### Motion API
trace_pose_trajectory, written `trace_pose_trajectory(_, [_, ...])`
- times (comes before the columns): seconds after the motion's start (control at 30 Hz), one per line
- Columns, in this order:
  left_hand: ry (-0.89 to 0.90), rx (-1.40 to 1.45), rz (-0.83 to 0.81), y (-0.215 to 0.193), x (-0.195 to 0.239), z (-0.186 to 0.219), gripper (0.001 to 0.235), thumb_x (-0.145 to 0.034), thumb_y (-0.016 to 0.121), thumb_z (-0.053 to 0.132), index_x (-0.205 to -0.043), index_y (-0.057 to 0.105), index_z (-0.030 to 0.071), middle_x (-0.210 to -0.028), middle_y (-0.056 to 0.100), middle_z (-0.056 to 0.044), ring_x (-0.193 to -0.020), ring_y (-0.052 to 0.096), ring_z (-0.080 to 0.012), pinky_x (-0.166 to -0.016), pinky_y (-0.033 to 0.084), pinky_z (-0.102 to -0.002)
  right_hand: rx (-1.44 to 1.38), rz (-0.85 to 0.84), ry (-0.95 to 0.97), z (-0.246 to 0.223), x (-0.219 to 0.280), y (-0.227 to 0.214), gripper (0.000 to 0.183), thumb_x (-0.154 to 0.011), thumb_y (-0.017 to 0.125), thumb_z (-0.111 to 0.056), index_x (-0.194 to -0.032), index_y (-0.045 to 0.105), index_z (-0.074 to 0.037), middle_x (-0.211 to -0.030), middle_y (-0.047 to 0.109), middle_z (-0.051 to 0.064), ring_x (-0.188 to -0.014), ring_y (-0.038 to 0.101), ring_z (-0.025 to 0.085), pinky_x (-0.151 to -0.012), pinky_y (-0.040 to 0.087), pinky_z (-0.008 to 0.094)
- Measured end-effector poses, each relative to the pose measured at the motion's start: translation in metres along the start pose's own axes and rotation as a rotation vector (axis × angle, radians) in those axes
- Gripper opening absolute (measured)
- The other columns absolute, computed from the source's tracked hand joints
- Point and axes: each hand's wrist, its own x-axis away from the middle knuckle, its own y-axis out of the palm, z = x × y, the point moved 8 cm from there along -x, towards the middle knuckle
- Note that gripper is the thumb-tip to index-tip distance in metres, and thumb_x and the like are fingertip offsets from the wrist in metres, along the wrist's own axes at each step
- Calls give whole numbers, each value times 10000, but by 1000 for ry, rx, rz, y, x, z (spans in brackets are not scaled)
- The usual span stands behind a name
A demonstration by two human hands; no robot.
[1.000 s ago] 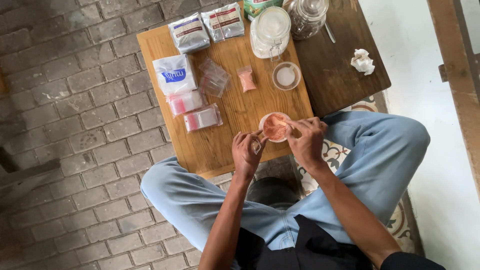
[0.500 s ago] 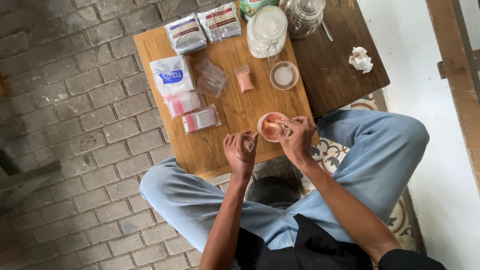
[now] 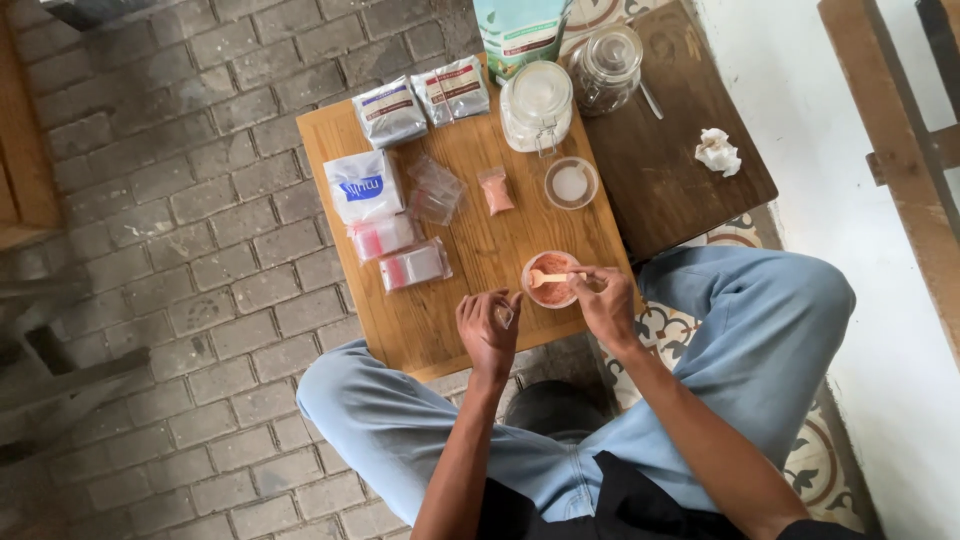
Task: The person sits cross-legged on the floor and mixes a pink powder in a small plastic container using a wooden stick. Several packets of powder and jars are placed on a wooden table in front of them.
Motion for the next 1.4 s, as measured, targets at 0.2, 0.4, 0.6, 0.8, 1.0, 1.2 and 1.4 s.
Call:
trace_pose_trajectory(0.2, [23, -16, -6, -1, -4, 14, 318, -857, 843, 350, -753, 576, 213, -829, 742, 38, -815, 709, -191, -939, 488, -365, -71, 37, 98, -15, 3, -16, 182, -883, 715, -213, -1007, 846, -191, -748, 697, 111, -874, 638, 176, -851, 496, 376])
trace_pose_trajectory(0.4, [24, 92, 19, 3, -17, 32, 317, -863, 840, 314, -742, 573, 195, -805, 738, 12, -748, 708, -232, -833, 529, -350, -211, 47, 59, 5, -12, -30, 184, -883, 740, -235, -1024, 821, -151, -817, 740, 102, -954, 652, 151, -953, 517, 394])
trace_pose_trajectory(0.6, [70, 42, 19, 10, -23, 44, 332, -857, 835, 334, -741, 560, 190, -785, 725, 2, -706, 699, -239, -805, 532, -342, -293, 34, -1, -11, -4, -40, 162, -930, 726, -190, -1029, 806, -91, -848, 743, 162, -1034, 656, 207, -1031, 492, 481])
trace_pose_trajectory(0.8, [111, -67, 8, 20, -21, 39, 285, -854, 822, 329, -789, 580, 193, -772, 706, 8, -744, 704, -217, -903, 512, -347, -302, -2, -64, -37, 11, -41, 139, -948, 711, -152, -1016, 810, -82, -802, 721, 145, -967, 613, 189, -1003, 484, 466])
trace_pose_trajectory(1.0, [126, -133, -40, 28, -19, 38, 290, -734, 857, 253, -870, 607, 193, -801, 696, 9, -811, 697, -209, -1001, 472, -380, -224, -3, -89, -40, 16, -36, 122, -870, 783, -219, -948, 823, -135, -817, 718, 61, -985, 597, 127, -1025, 467, 383])
trace_pose_trajectory(1.2, [132, -147, -56, 29, -18, 41, 207, -815, 800, 220, -900, 613, 198, -771, 680, 15, -818, 695, -194, -1034, 434, -389, -132, -7, -185, -41, 19, -32, 109, -890, 760, -201, -963, 828, -158, -808, 645, 76, -972, 588, 174, -1004, 425, 445])
trace_pose_trajectory(1.4, [124, -177, -55, 27, -21, 50, 210, -860, 795, 275, -880, 598, 208, -738, 674, 29, -816, 700, -179, -1028, 434, -411, 76, -23, -386, -51, 27, -22, 125, -916, 726, -163, -992, 823, -186, -771, 629, 3, -978, 584, 173, -972, 371, 416])
